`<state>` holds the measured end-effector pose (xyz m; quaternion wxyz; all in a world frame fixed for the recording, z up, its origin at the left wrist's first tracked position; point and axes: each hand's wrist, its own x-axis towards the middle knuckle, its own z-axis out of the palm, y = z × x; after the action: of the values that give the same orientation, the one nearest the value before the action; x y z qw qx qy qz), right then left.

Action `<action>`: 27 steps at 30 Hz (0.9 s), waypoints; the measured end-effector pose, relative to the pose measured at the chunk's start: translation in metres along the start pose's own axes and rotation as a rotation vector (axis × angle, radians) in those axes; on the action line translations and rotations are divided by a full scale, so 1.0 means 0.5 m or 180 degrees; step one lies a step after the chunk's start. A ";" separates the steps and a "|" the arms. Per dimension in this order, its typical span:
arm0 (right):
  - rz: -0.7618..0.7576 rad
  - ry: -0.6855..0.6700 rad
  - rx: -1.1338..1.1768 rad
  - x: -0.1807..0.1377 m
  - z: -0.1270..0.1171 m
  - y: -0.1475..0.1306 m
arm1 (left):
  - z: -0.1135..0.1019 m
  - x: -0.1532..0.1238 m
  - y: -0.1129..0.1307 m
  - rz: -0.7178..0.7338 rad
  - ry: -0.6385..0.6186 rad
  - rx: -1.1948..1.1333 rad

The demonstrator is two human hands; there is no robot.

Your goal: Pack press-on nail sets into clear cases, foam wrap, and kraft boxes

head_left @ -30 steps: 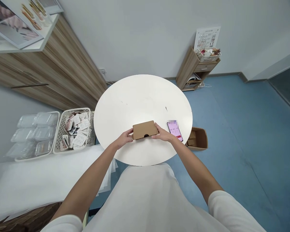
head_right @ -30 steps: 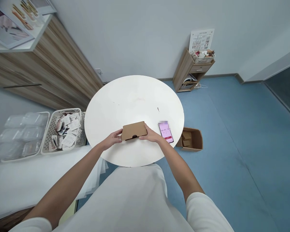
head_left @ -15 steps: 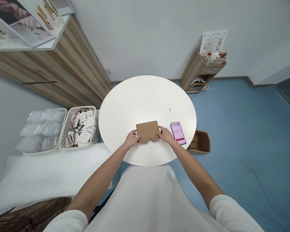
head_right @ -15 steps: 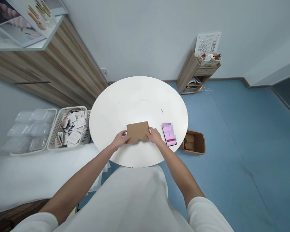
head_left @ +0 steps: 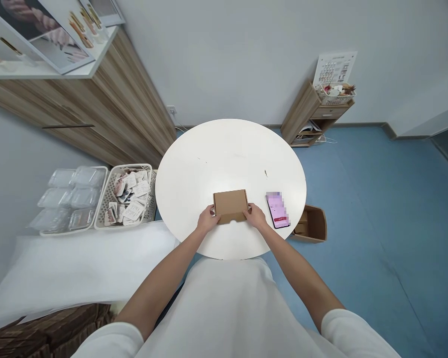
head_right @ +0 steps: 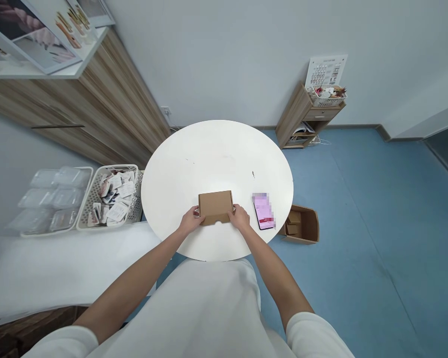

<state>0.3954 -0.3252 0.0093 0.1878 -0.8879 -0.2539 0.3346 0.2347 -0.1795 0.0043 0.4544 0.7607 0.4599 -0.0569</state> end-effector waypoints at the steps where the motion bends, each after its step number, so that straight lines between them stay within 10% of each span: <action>1: -0.0018 0.0101 -0.0024 -0.002 0.003 0.001 | 0.003 -0.001 -0.003 0.0038 0.0069 -0.0007; 7: -0.0377 0.0423 0.0197 -0.022 0.016 0.012 | 0.014 -0.018 -0.014 0.0347 0.0493 0.0235; 27: -0.0444 -0.0260 0.0644 -0.090 -0.099 -0.024 | -0.082 -0.060 0.026 0.0569 -0.0425 -0.0035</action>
<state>0.3963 -0.3495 0.0728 0.2887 -0.8303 -0.2873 0.3805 0.2140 -0.1706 0.0514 0.4915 0.7907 0.3592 -0.0642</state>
